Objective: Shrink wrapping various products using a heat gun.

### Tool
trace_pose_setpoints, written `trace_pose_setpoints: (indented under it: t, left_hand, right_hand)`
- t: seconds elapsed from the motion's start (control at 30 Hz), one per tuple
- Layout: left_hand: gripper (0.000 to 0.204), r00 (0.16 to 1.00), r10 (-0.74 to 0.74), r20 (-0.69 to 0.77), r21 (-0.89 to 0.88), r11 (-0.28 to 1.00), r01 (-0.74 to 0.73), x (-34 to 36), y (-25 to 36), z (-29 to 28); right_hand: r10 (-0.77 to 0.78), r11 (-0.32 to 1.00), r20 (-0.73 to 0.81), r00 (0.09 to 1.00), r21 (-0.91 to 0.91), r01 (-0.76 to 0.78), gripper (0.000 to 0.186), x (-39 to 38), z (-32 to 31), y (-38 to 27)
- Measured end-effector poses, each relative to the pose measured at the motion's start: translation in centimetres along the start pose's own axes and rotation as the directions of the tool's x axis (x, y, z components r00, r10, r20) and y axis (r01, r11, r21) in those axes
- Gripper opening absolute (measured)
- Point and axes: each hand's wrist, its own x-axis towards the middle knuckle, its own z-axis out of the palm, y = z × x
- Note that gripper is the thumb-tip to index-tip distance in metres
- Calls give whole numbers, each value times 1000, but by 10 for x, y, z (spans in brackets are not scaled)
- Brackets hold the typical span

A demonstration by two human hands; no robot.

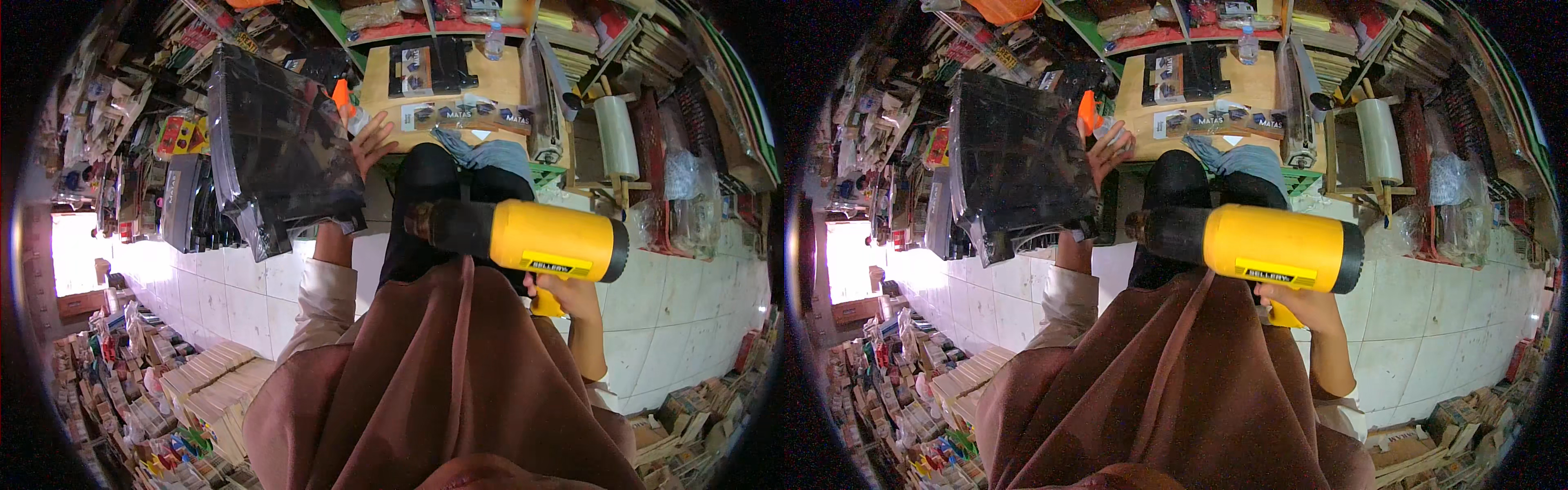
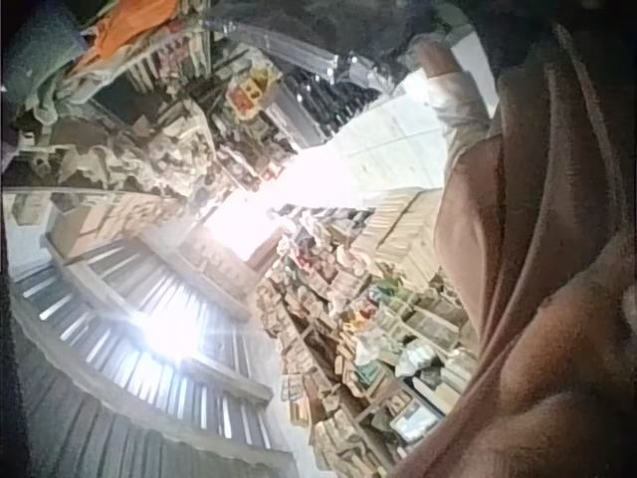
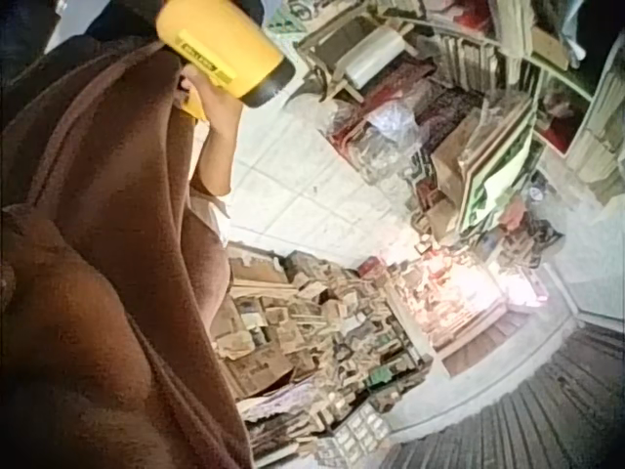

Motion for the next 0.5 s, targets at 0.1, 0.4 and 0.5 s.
trace_pose_setpoints:
  t: [0.1, 0.4, 0.5]
  left_hand:
    - [57, 982, 102, -158, -11, 994, -105, 4, -6, 8]
    - [39, 798, 28, -602, -377, 871, -315, -56, -49, -57]
    - [40, 884, -104, -455, -551, 813, -187, -63, -42, -17]
  right_hand:
    - [-17, 999, -21, 1000, 43, 17, 33, -2, -3, -4]
    - [-199, 784, -112, 973, 578, 227, 23, 79, -5, -19]
    - [-526, 485, 31, 850, 832, 270, 32, 142, -4, -43]
